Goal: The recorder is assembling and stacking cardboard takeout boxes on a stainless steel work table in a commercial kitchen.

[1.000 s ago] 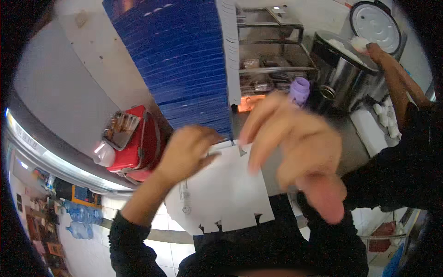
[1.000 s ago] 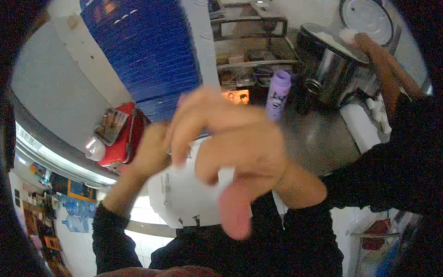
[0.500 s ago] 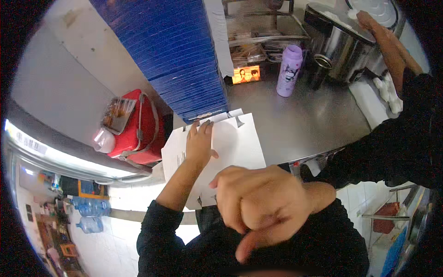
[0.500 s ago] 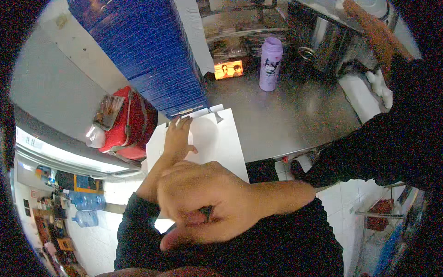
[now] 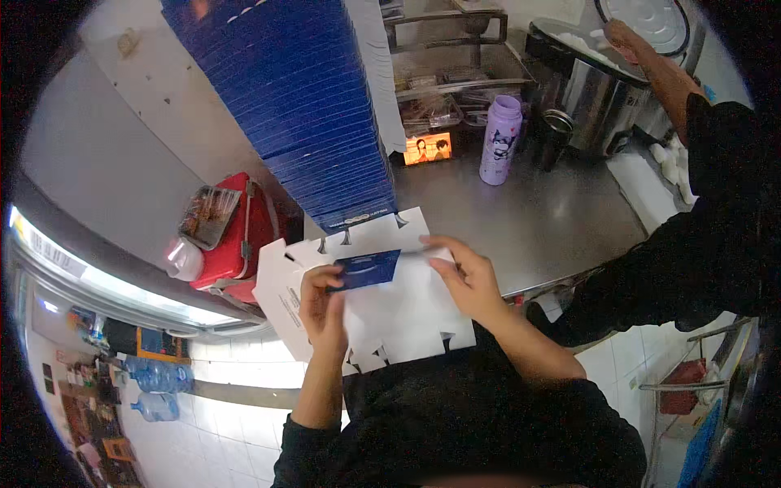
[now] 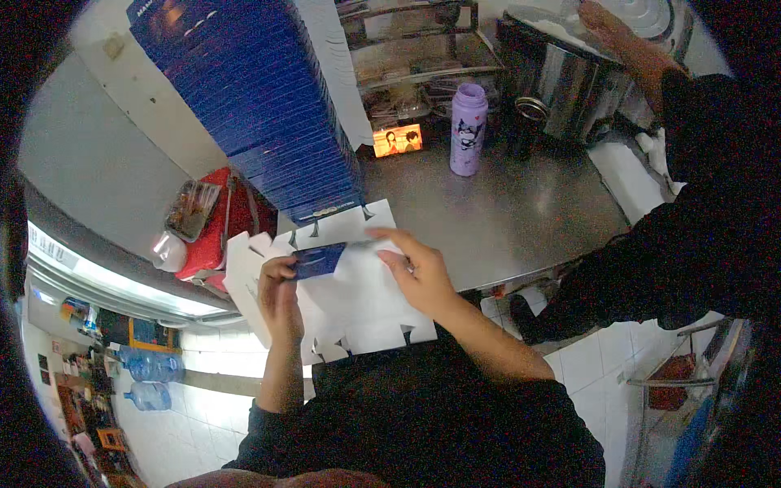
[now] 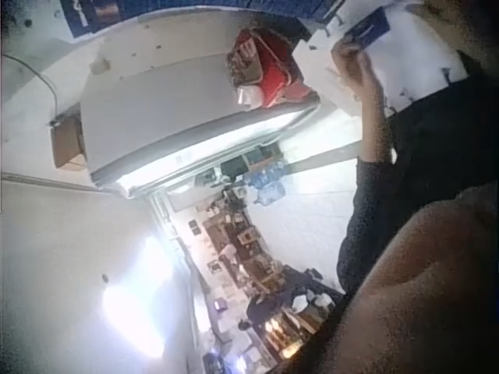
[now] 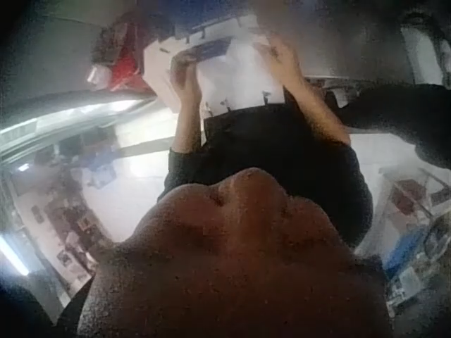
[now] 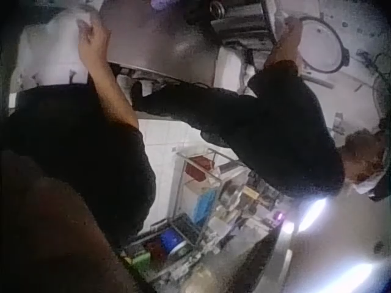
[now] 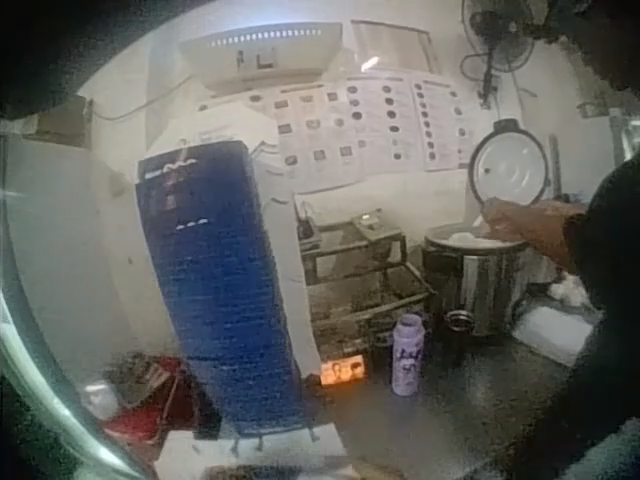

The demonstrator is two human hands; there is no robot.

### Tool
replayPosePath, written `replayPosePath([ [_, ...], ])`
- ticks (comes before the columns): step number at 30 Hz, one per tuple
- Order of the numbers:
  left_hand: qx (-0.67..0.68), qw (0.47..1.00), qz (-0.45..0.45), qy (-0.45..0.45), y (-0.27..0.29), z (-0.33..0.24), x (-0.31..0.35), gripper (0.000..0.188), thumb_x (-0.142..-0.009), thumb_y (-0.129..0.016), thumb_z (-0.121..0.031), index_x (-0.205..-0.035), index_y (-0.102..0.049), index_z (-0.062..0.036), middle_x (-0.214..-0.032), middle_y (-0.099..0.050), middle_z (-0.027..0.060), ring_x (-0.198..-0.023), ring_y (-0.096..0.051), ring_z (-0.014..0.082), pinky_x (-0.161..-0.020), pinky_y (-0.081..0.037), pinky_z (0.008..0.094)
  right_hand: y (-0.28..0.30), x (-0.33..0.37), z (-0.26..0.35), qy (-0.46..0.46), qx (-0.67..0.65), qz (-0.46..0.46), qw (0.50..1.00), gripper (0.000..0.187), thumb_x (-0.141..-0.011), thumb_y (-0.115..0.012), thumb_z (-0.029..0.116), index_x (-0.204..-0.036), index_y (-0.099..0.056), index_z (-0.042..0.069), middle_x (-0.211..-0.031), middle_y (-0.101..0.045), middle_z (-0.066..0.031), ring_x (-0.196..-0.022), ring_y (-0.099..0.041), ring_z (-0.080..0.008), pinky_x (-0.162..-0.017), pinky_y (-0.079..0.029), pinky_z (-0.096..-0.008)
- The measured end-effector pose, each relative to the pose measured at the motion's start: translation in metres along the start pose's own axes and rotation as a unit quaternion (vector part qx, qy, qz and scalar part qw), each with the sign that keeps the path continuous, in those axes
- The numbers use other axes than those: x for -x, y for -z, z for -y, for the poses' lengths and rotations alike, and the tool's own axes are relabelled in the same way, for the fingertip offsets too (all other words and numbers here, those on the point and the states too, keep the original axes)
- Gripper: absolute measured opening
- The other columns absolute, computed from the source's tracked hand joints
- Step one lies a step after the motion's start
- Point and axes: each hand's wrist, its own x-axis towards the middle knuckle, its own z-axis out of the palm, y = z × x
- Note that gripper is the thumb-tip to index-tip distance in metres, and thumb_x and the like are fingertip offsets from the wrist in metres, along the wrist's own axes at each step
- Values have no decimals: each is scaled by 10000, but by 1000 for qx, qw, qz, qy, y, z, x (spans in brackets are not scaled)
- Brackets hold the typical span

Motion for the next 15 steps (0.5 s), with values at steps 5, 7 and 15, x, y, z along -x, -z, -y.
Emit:
replayPosePath([
  [5,269,940,-132,165,5,-45,4,227,-928,-600,40,-1128,-531,-41,-1120,-637,105,-1029,-622,178,-958,-495,321,-19,-4,44,197,-37,63,978,367,-876,-501,-115,-1152,-685,43,-1249,-664,-185,-1110,-677,-284,-935,-522,-324],
  [7,313,921,-127,194,2,-62,8,308,-931,-594,30,-1221,-526,-50,-1138,-648,114,-1070,-631,202,-975,-509,355,-26,-3,55,200,-74,32,976,340,-843,-562,-87,-1115,-703,62,-1269,-649,-197,-1106,-680,-268,-908,-547,-321],
  [15,310,936,-46,163,-14,-76,30,281,-943,-547,27,-1205,-552,-74,-1142,-649,89,-974,-675,194,-818,-578,300,-3,-8,69,408,273,89,866,291,-789,-694,96,-1075,-739,73,-1248,-673,-71,-1067,-678,-254,-859,-584,-305],
])
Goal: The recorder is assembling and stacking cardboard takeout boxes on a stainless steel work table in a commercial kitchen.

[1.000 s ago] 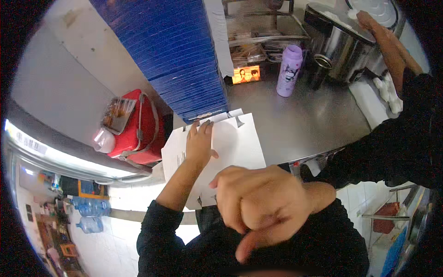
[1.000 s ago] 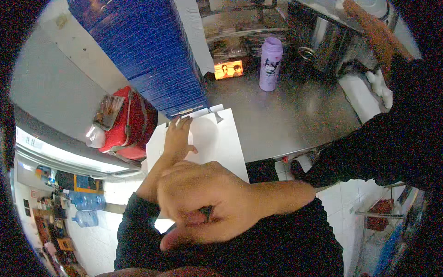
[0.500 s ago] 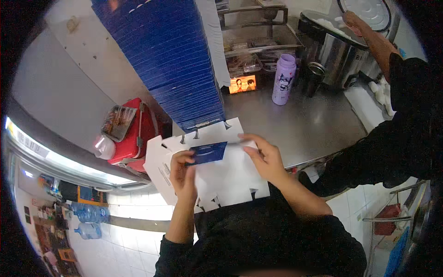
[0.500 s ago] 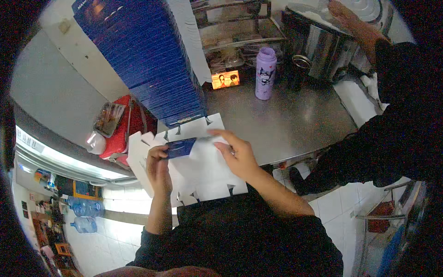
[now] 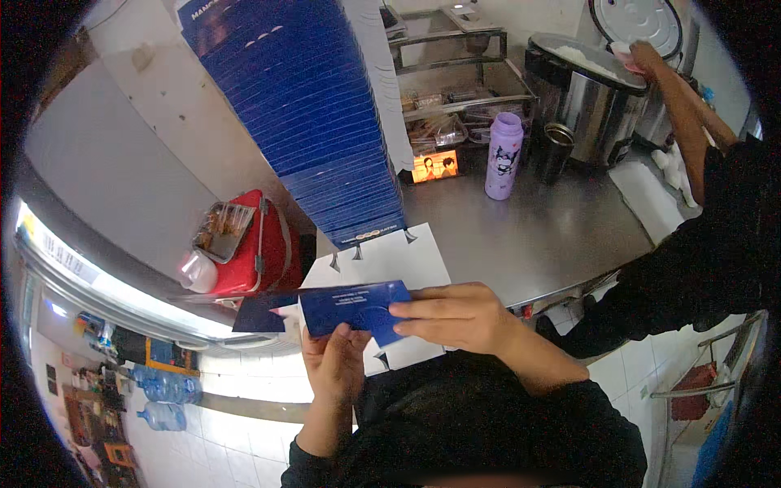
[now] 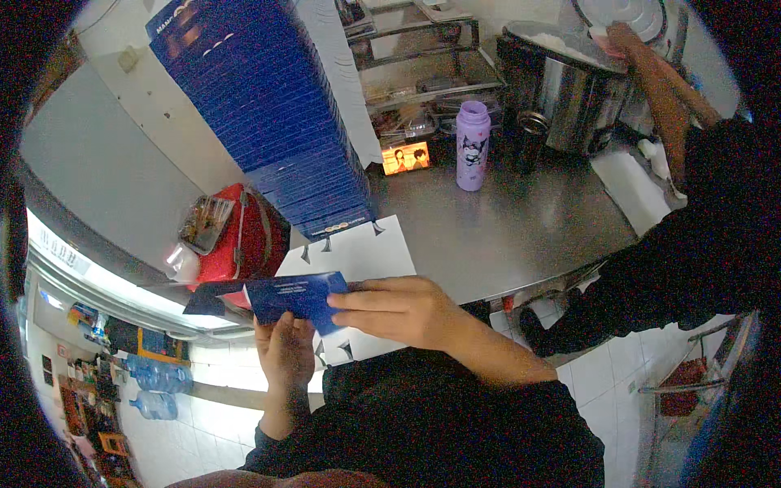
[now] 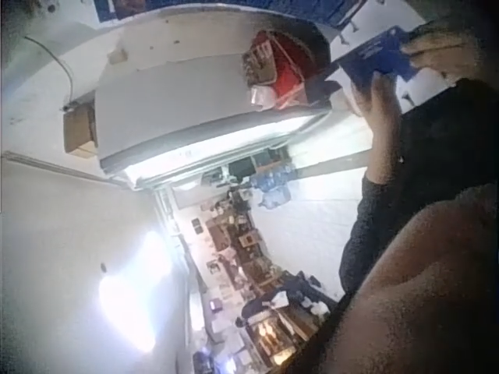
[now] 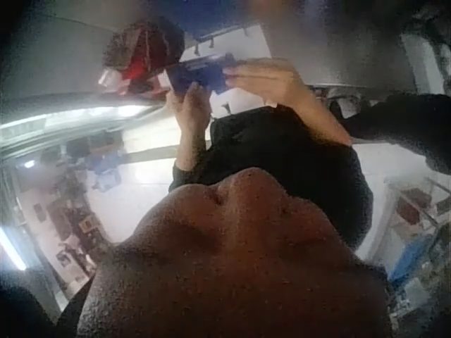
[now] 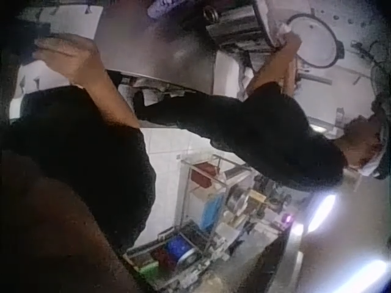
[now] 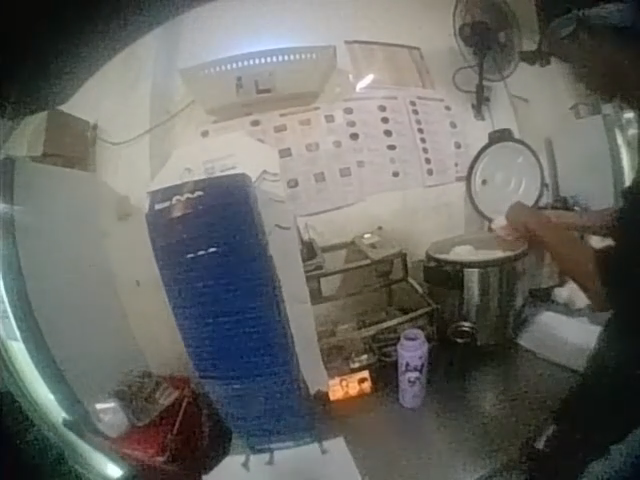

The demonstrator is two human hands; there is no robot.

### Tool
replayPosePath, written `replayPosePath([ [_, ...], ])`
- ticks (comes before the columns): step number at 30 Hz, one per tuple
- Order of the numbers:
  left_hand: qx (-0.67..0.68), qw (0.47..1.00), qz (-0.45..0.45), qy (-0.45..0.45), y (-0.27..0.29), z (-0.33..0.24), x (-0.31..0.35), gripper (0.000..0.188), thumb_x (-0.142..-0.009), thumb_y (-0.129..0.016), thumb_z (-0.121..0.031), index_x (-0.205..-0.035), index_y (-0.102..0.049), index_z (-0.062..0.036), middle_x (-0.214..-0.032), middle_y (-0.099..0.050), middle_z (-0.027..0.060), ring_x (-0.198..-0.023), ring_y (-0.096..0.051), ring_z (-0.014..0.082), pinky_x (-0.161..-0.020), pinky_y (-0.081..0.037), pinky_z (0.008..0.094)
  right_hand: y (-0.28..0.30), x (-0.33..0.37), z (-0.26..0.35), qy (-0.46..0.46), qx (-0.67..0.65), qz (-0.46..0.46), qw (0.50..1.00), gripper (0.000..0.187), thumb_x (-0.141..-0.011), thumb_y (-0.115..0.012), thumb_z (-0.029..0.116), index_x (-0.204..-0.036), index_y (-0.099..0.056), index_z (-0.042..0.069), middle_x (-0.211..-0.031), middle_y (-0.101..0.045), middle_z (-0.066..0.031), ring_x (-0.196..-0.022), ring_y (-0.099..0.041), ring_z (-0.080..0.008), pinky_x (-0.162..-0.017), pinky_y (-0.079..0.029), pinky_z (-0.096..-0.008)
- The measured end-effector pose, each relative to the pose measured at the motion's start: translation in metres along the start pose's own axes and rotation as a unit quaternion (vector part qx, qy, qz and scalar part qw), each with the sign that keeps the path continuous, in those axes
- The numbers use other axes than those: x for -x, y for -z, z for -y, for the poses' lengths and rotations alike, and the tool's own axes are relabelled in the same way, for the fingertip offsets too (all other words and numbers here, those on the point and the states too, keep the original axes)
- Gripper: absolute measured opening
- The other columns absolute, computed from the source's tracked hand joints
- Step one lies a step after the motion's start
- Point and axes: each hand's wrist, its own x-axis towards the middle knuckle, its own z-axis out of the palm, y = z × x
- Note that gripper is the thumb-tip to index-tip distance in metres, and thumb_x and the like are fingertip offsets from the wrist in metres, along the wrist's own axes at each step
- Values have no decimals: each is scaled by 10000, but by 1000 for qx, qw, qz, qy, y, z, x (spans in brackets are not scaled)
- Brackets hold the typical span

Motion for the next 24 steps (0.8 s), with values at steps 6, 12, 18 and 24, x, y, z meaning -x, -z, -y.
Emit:
replayPosePath([
  [6,-25,998,37,35,-4,8,13,317,-965,-522,47,-1271,-554,-29,-1170,-644,162,-1026,-672,268,-886,-597,453,20,3,10,-27,-67,-33,997,232,-722,-779,123,-953,-772,127,-1111,-722,-1,-1170,-624,-325,-1078,-434,-509],
  [12,-98,991,23,84,-12,13,11,302,-990,-533,-6,-1292,-534,15,-1221,-628,149,-1115,-630,237,-998,-527,427,0,15,22,-16,67,-36,997,119,-735,-797,128,-847,-759,136,-1030,-719,37,-1183,-625,-331,-1159,-177,-684],
  [18,-94,985,93,113,-7,10,13,321,-1001,-512,-13,-1320,-518,25,-1309,-588,168,-1190,-595,262,-1027,-510,454,-6,11,23,-58,11,-98,993,187,-716,-809,105,-899,-770,91,-1028,-723,9,-1179,-621,-374,-1157,-178,-679],
  [24,-125,984,124,10,-11,5,17,302,-994,-525,19,-1295,-547,31,-1284,-605,140,-1175,-589,221,-1033,-458,368,-11,12,33,-42,-68,-48,996,201,-752,-797,106,-945,-759,65,-1125,-702,-96,-1119,-622,-390,-990,-490,-491],
])
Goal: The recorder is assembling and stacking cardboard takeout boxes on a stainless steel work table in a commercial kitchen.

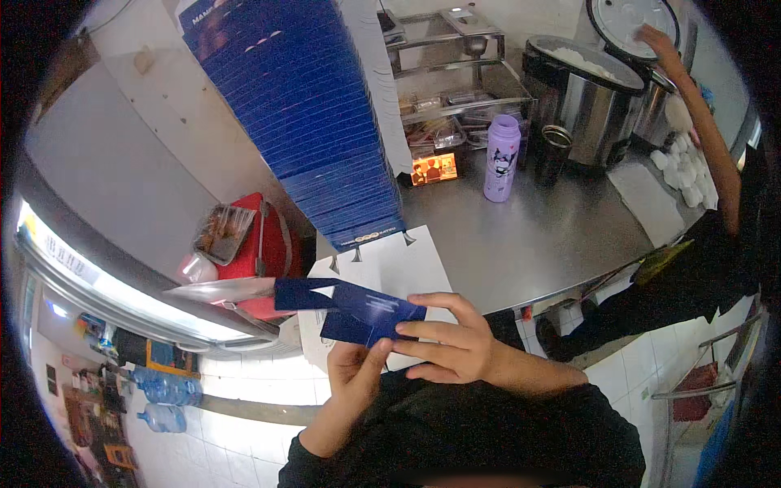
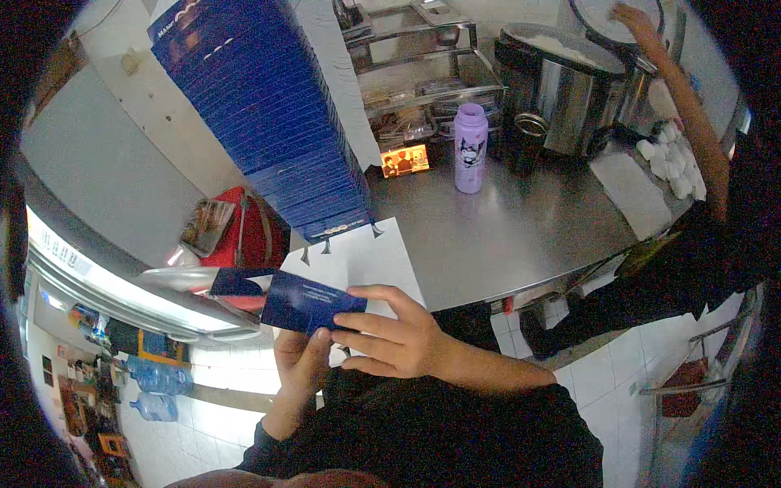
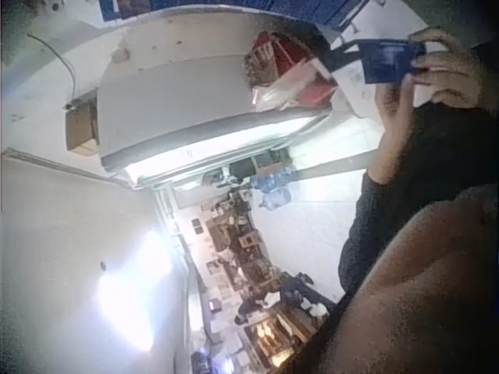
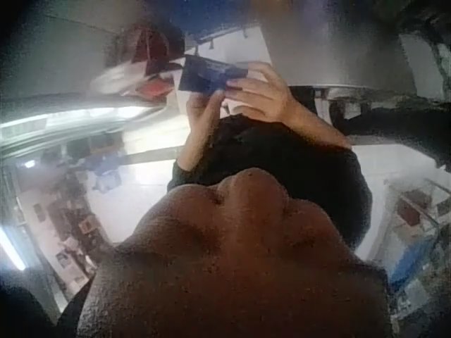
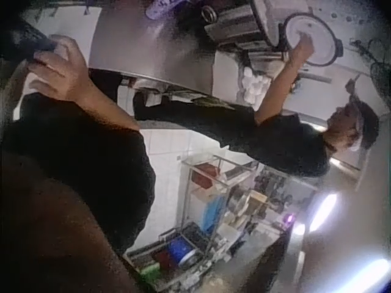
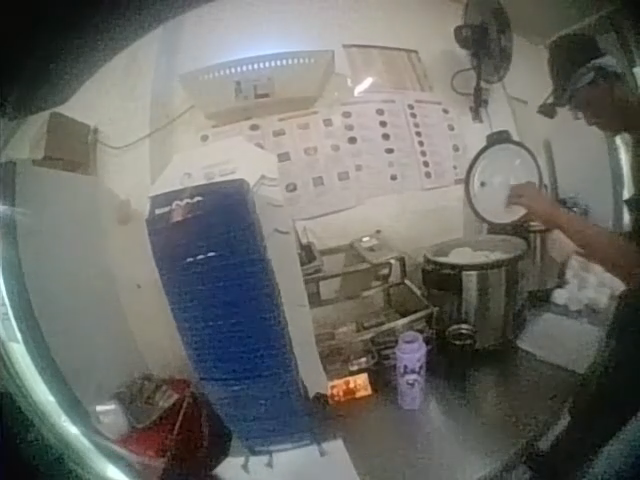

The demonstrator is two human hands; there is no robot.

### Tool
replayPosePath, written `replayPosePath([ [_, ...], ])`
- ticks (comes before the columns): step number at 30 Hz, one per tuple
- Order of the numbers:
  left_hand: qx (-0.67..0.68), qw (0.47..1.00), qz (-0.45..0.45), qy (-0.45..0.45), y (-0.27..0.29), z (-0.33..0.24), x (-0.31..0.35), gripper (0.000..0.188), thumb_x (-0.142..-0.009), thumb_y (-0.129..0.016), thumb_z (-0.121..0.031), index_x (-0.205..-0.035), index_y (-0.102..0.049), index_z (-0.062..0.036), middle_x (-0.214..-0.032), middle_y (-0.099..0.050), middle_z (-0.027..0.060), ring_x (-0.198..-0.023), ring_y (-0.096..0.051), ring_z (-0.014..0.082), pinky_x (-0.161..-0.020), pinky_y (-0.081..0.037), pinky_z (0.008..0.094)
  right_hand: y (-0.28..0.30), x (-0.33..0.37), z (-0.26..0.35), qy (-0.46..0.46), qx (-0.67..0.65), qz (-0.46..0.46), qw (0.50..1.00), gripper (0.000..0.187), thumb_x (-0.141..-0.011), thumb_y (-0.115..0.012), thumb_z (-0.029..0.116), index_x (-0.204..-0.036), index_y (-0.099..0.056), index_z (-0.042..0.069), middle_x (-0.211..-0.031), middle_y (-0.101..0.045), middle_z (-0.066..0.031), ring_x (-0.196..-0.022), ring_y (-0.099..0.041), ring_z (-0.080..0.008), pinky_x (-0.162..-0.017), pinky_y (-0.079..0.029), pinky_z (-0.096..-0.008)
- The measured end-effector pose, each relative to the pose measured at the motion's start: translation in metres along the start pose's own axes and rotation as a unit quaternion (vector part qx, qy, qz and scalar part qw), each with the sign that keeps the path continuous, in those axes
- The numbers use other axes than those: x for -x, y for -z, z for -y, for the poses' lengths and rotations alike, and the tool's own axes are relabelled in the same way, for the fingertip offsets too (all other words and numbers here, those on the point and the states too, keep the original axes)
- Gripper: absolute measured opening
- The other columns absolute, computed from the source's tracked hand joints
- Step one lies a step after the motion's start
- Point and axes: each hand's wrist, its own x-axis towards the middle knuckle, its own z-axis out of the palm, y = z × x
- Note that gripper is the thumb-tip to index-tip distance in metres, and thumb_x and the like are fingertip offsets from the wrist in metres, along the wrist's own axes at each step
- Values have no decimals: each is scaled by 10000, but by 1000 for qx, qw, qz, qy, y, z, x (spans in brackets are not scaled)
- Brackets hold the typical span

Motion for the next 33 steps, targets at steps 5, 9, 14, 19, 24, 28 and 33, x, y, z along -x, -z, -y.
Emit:
replayPosePath([
  [5,-284,952,49,104,16,-19,-4,176,-961,-555,33,-1133,-594,25,-1061,-629,113,-956,-603,212,-895,-451,293,2,7,-13,-65,5,-8,998,347,-752,-749,60,-1080,-756,171,-1411,-497,-223,-1266,-523,-397,-1017,-456,-464],
  [9,-427,899,81,50,22,-12,-5,102,-935,-582,22,-1034,-556,16,-870,-565,129,-816,-577,279,-796,-465,325,-10,9,-27,-117,6,-16,993,342,-778,-716,18,-1096,-734,142,-1496,-357,-285,-1380,-377,-452,-1140,-301,-510],
  [14,-298,947,-55,109,27,-4,0,146,-932,-610,2,-1075,-585,5,-920,-613,128,-821,-610,265,-774,-487,327,-21,4,-31,-96,-94,-84,987,351,-836,-698,70,-1179,-626,89,-1520,-314,-304,-1389,-353,-479,-1131,-295,-540],
  [19,-459,888,-19,38,31,-7,-2,317,-915,-646,-28,-1231,-624,-12,-861,-613,136,-810,-616,247,-763,-485,321,-20,-4,-32,-176,16,9,984,322,-860,-703,161,-1172,-645,104,-1517,-347,-274,-1393,-347,-467,-1135,-284,-534],
  [24,-529,848,33,-14,27,-6,-4,394,-898,-652,-25,-1290,-616,-33,-804,-573,139,-762,-575,269,-716,-464,335,-33,-7,-26,-188,19,-13,982,258,-842,-710,181,-1084,-644,119,-1485,-402,-228,-1374,-354,-466,-1141,-260,-567],
  [28,-528,848,46,-6,24,-6,-3,396,-880,-665,-16,-1273,-617,-11,-816,-583,146,-766,-583,278,-716,-474,351,-31,-9,-26,-172,15,4,985,195,-830,-713,81,-1018,-663,64,-1437,-471,-204,-1374,-398,-422,-1131,-307,-517],
  [33,-524,850,39,-48,25,-2,1,365,-862,-684,-7,-1222,-629,4,-819,-586,147,-749,-587,294,-701,-487,384,-19,-13,-31,-127,-125,107,978,144,-828,-716,54,-965,-671,52,-1455,-482,-193,-1399,-387,-402,-1150,-288,-517],
])
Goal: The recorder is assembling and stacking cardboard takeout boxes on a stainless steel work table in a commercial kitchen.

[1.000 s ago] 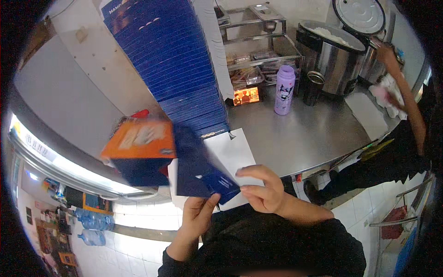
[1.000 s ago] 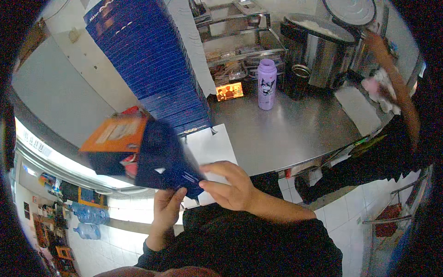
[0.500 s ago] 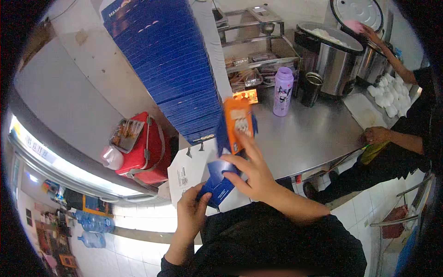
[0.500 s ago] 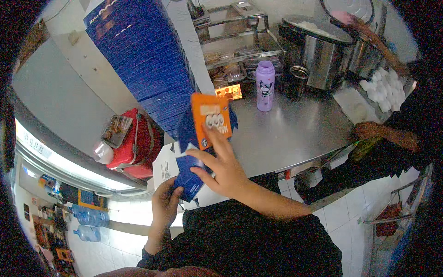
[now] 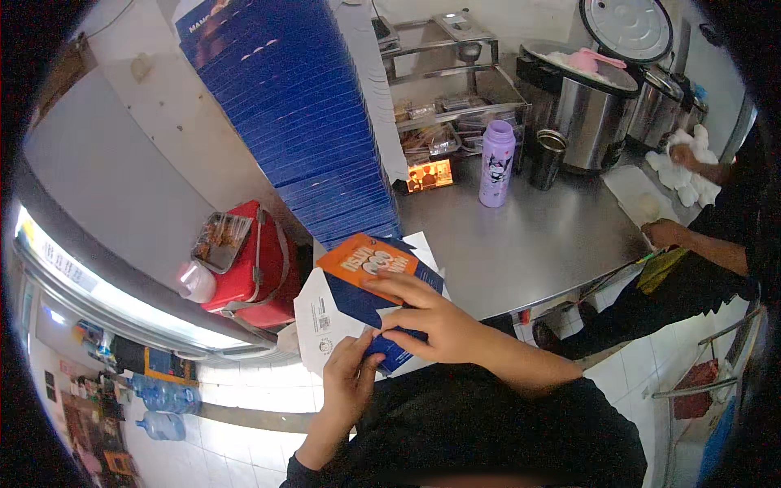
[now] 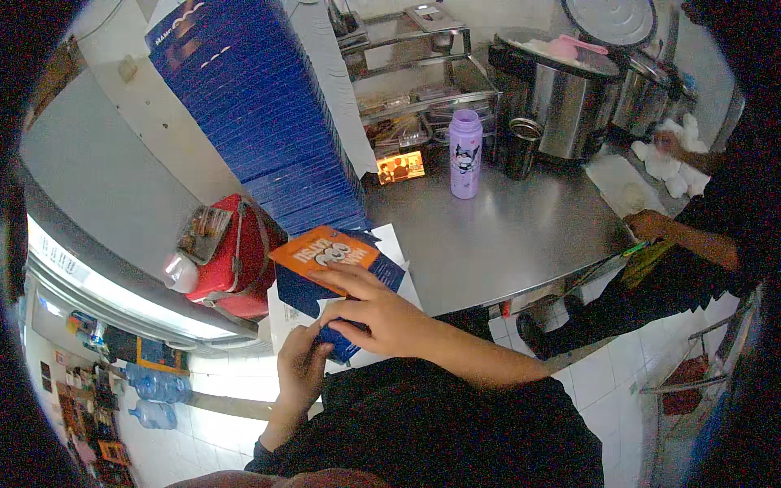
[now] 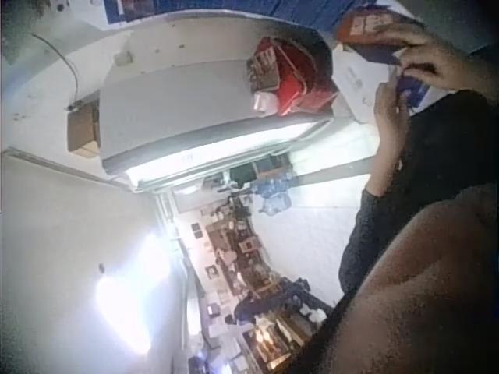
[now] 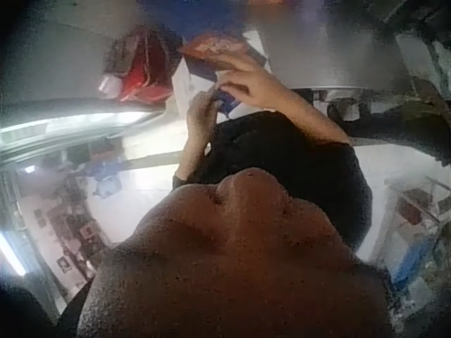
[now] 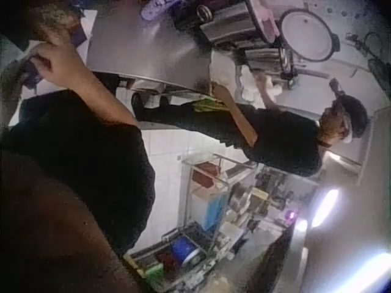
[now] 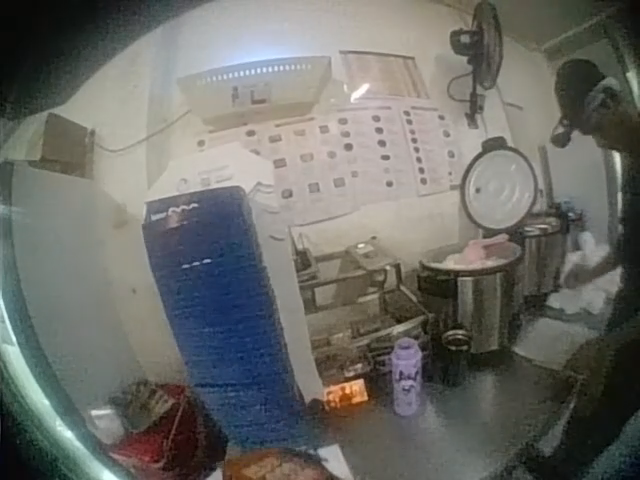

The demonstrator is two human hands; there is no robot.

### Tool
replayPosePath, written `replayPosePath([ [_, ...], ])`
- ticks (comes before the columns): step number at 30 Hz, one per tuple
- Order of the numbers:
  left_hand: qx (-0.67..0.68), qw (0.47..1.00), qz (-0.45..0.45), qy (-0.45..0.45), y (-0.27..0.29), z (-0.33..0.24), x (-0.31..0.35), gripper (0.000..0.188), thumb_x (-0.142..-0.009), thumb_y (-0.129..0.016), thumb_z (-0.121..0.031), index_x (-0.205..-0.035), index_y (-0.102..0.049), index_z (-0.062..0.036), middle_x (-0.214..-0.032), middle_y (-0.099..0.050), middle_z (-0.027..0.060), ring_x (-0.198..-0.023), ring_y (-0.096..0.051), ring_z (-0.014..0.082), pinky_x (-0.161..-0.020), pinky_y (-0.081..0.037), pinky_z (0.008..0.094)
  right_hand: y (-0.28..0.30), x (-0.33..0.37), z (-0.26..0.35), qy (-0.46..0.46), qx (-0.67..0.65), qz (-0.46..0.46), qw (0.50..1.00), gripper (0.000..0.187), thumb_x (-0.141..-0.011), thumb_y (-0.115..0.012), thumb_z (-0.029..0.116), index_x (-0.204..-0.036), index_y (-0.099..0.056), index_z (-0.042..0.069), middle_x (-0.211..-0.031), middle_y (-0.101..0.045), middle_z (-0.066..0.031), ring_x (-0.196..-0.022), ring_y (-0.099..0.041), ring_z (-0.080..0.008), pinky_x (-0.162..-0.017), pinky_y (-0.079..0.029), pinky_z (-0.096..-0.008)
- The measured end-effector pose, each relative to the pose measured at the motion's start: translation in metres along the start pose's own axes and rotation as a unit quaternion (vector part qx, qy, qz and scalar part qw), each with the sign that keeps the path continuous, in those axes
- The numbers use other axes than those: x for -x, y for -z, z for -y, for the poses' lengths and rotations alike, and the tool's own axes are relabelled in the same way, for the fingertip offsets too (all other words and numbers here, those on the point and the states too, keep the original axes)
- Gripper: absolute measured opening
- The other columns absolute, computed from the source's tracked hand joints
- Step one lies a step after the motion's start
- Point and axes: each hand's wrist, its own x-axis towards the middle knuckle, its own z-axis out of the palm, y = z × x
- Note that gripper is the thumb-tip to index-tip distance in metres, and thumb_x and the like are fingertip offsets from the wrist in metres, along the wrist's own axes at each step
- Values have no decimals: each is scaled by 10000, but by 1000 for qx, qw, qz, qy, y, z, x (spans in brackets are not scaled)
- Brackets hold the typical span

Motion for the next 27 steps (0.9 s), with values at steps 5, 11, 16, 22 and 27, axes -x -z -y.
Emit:
replayPosePath([
  [5,-25,996,-34,-72,13,3,2,352,-765,-688,63,-1107,-662,-12,-992,-668,187,-891,-666,370,-773,-527,386,-3,7,-6,-8,-29,-194,981,336,-881,-671,97,-1212,-616,118,-1520,-374,-205,-1412,-352,-393,-1156,-269,-506],
  [11,-48,983,117,-131,34,-1,-5,216,-696,-822,-62,-898,-752,-92,-1216,-660,124,-1197,-601,352,-966,-511,421,3,15,-21,-157,-209,-225,938,656,-950,-612,143,-1533,-313,109,-1591,-218,-182,-1445,-288,-341,-1115,-387,-443],
  [16,-143,980,56,-123,34,6,-17,112,-706,-832,-100,-751,-735,-66,-1345,-589,161,-1342,-471,428,-1045,-465,442,13,8,-11,-180,-275,-206,922,545,-962,-606,75,-1474,-421,72,-1496,-378,-133,-1226,-519,-243,-991,-516,-383],
  [22,-249,964,-24,-89,50,10,-35,481,-625,-849,-91,-1085,-708,-92,-1421,-500,197,-1332,-465,427,-1044,-451,464,34,-11,12,-207,-364,-85,904,513,-787,-822,88,-1250,-608,36,-1271,-594,-70,-1144,-608,-181,-913,-568,-324],
  [27,69,991,5,-111,62,-11,-42,1141,-631,-845,-567,-1513,-337,-52,-1556,-321,206,-1405,-375,372,-1121,-336,496,29,-22,29,-12,-94,-60,994,394,-728,-846,101,-1093,-706,54,-1291,-610,-193,-1197,-608,-333,-982,-536,-418],
])
